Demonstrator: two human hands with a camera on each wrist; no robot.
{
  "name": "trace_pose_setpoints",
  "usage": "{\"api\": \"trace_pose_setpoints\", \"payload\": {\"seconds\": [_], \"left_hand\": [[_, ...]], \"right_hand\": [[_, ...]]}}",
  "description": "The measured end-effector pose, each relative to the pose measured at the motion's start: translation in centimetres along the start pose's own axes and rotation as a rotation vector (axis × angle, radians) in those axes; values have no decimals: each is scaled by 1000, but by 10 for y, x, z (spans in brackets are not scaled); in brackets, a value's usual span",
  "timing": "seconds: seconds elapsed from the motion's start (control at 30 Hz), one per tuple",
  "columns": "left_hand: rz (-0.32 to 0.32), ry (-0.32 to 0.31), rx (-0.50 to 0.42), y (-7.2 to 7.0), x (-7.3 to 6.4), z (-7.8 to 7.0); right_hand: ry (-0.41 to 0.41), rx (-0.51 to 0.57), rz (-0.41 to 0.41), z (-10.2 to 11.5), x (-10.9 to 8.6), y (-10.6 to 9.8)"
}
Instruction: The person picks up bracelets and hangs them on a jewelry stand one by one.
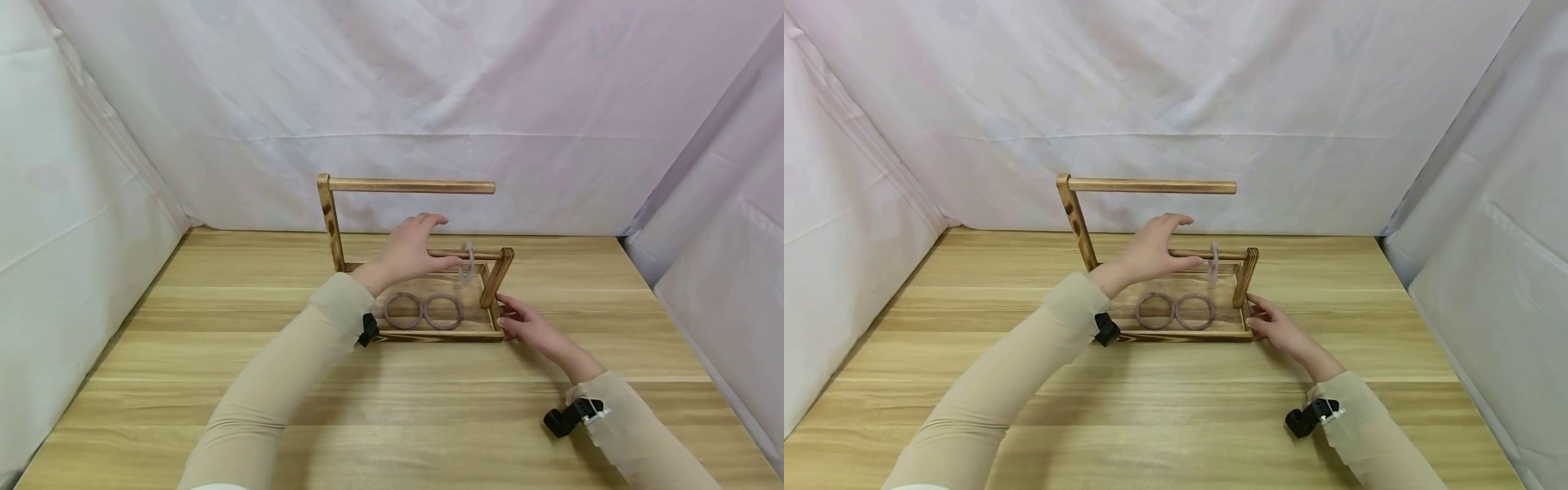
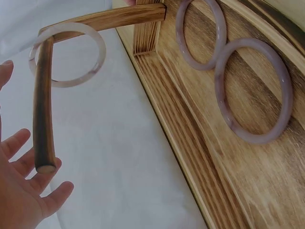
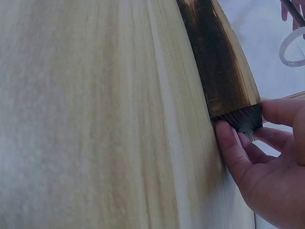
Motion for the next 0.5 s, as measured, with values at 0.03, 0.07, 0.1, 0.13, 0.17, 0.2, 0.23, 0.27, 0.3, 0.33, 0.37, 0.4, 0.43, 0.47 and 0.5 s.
{"api": "trace_pose_setpoints", "payload": {"seconds": [0.03,0.07,0.1,0.13,0.17,0.2,0.23,0.27,0.3,0.33,0.37,0.4,0.43,0.47,0.5], "left_hand": [[-1,-2,-12,0,-1,2],[0,-4,-19,1,-2,5],[0,-6,-29,2,-2,7],[0,-8,-40,2,-3,10],[1,-12,-46,3,-5,12],[3,-17,-56,5,-6,15],[5,-23,-68,6,-7,17],[6,-30,-76,7,-9,20],[5,-36,-85,8,-10,23],[5,-41,-91,9,-12,25],[5,-48,-89,10,-13,27],[3,-53,-94,11,-15,29],[0,-57,-96,12,-16,31],[-3,-61,-95,13,-18,33],[-5,-65,-93,14,-19,35]], "right_hand": [[5,-2,1,0,0,0],[9,-5,4,0,0,0],[15,-6,3,-1,0,0],[21,-6,2,-2,0,-1],[24,-6,3,-2,0,-1],[26,-5,5,-2,0,-1],[26,-5,6,-2,0,-1],[25,0,6,-2,0,-1],[25,5,5,-2,-1,-1],[23,9,6,-2,-1,-1],[23,14,5,-2,-1,-1],[22,16,4,-2,-1,-1],[23,18,1,-2,-1,-2],[22,17,0,-2,-1,-2],[22,16,-2,-2,-1,-2]]}}
Point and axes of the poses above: each hand's wrist, its own x-axis towards the middle knuckle, its own y-axis out of the palm, z = x × y, the point moved 9 cm from there along x, towards the middle knuckle, and after that the axes turned 11 degrees about x, right-handed, at the moved point
